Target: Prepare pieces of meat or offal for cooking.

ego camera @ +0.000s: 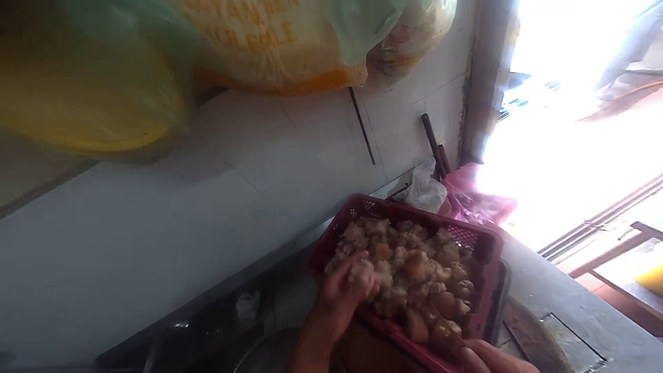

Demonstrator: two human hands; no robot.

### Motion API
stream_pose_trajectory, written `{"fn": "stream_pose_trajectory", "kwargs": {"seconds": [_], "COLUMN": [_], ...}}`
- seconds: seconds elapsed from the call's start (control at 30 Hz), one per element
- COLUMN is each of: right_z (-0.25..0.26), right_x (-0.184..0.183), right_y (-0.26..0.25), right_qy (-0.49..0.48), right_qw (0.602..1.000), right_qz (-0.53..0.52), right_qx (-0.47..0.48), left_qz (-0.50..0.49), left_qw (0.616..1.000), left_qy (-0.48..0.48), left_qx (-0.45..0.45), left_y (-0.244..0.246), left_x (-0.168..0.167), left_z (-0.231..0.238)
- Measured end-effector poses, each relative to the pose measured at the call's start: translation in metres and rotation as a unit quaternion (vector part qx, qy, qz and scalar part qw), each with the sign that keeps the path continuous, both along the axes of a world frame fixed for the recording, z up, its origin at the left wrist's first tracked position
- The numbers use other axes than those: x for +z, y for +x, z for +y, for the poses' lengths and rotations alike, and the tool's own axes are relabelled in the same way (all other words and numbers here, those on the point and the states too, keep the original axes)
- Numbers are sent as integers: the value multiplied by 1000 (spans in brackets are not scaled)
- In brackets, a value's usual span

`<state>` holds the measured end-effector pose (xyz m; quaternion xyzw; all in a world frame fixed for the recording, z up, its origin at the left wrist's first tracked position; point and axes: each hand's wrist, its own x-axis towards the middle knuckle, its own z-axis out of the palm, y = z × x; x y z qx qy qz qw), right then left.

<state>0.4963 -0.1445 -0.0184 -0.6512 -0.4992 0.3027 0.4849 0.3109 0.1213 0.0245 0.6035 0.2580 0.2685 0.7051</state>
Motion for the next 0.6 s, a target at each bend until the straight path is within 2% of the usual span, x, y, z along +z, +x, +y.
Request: {"fn": "stream_pose_trajectory", "kwargs": {"seconds": [0.1,0.2,0.3,0.37,0.43,0.53,0.6], "right_z": [27,48,54,45,39,44,41], "right_x": [31,31,27,43,47,31,36], "right_y": [-16,-31,-44,-61,-78,-88,-94], "right_qy": [30,50,49,53,53,66,84], "right_qw": [994,977,973,968,954,947,941], "right_qz": [-84,-167,-193,-171,-190,-237,-229], "right_qx": [69,122,114,173,227,206,234], "left_qz": [1,-29,-46,-38,9,60,63], "left_qw": [997,995,996,995,992,984,985], "left_qy": [71,95,60,52,90,134,124], "left_qx": [-42,-25,37,73,93,103,99], "left_y": [-33,-56,-83,-100,-118,-145,-160], "left_x": [7,12,6,5,10,15,19], "left_z": [-51,-94,-119,-132,-145,-159,-166]}}
